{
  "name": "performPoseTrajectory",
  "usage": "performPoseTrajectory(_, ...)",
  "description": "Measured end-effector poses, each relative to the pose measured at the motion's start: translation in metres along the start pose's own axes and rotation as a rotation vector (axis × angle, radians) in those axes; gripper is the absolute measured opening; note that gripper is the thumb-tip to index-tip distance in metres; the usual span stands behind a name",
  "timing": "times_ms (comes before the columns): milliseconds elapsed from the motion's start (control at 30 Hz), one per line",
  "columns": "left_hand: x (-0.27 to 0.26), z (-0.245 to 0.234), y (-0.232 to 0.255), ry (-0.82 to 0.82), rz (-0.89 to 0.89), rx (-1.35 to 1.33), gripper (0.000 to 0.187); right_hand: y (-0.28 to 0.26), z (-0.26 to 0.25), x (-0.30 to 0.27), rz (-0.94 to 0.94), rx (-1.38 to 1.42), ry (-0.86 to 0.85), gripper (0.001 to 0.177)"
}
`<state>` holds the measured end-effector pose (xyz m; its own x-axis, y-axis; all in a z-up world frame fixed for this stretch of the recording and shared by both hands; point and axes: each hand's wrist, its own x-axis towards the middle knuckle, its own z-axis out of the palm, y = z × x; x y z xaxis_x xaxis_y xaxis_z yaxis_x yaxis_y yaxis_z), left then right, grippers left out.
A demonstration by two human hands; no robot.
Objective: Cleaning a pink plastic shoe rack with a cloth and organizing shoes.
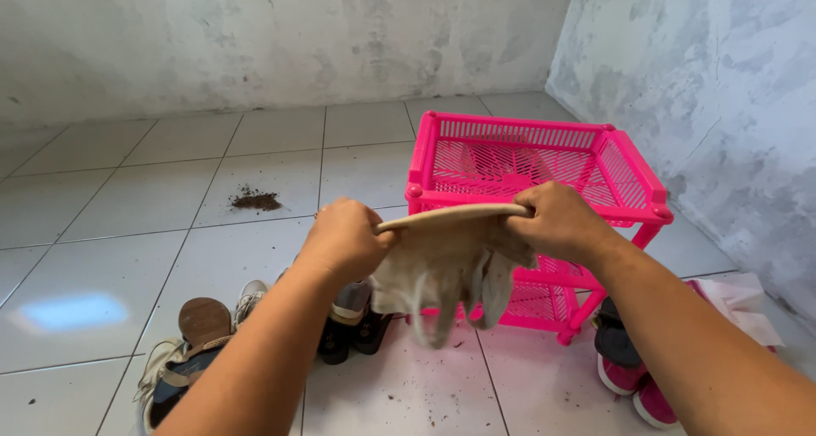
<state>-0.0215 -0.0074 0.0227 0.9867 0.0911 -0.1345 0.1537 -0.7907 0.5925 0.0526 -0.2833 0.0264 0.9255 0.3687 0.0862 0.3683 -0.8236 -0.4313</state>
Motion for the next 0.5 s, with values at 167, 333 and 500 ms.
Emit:
performPoseTrajectory(167,0.006,0.021,0.014,0.176,0.022,0.072,0.035,-0.011,0.02,-0.003,0.075,0.713,-0.057,0.028)
performPoseTrajectory(333,-0.006,0.026,0.038,-0.152,-0.039,-0.781,0.048,-0.059,0.008,-0.022,-0.21,0.728,-0.285,0.038)
performPoseTrajectory(500,0.005,0.029,0.027,-0.139,0.158,-0.81,0.044,-0.029,0.031,0.001,-0.11,0.877,-0.153,0.028)
